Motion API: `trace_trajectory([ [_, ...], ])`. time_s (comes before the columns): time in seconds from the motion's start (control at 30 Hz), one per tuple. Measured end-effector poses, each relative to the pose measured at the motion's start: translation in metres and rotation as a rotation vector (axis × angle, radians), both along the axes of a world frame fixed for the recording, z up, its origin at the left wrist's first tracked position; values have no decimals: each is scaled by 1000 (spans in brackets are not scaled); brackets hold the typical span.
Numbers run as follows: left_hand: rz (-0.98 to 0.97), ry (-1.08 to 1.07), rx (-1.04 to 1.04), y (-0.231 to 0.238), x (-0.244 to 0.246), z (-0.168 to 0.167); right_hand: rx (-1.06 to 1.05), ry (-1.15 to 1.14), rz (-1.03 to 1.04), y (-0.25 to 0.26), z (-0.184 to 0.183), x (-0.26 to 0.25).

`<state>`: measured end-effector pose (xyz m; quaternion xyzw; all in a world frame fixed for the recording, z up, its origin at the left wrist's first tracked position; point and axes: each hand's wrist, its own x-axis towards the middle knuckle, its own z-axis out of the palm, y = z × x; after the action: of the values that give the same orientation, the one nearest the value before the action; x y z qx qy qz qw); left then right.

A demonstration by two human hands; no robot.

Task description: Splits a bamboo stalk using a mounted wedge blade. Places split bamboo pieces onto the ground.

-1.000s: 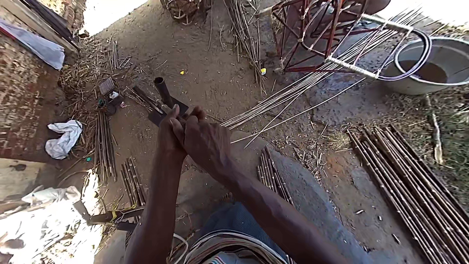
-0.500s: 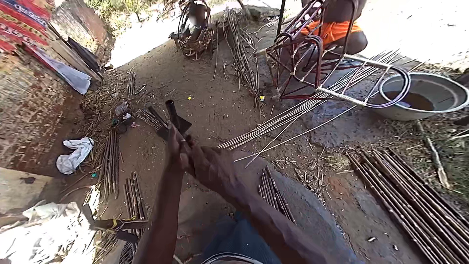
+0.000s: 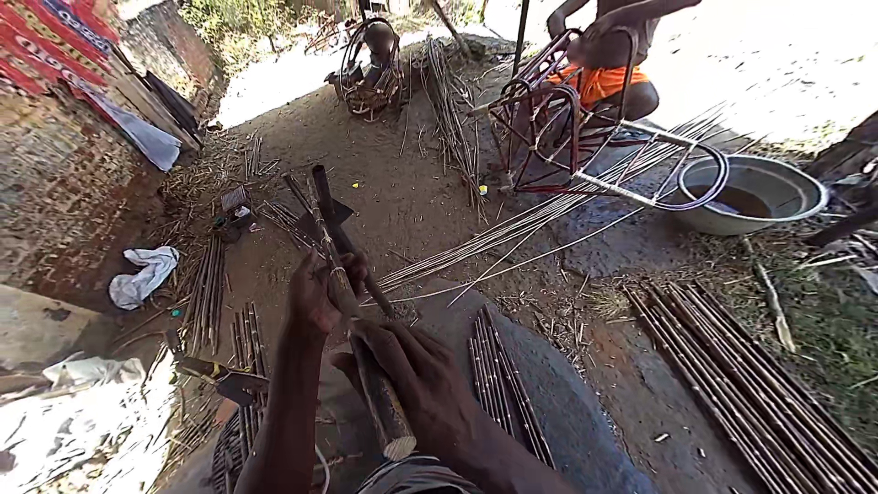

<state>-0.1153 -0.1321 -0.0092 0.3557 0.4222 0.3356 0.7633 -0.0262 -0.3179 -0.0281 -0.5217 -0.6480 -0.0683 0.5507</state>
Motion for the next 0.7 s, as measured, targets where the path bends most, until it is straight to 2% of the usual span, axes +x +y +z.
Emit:
trace_trajectory([
  [0.23,162,30,-48,66,28,-25,127,64,-217,-18,19,33],
  [0.47,185,-6,-26,117,85,-22,-36,164,-247,19,32,94],
  [0.6,259,124,25,133,135,-17,-107,268,-109,56,41,172],
  [0.7,368,241,80,149,188,-18,-92,461,4,98,41,251],
])
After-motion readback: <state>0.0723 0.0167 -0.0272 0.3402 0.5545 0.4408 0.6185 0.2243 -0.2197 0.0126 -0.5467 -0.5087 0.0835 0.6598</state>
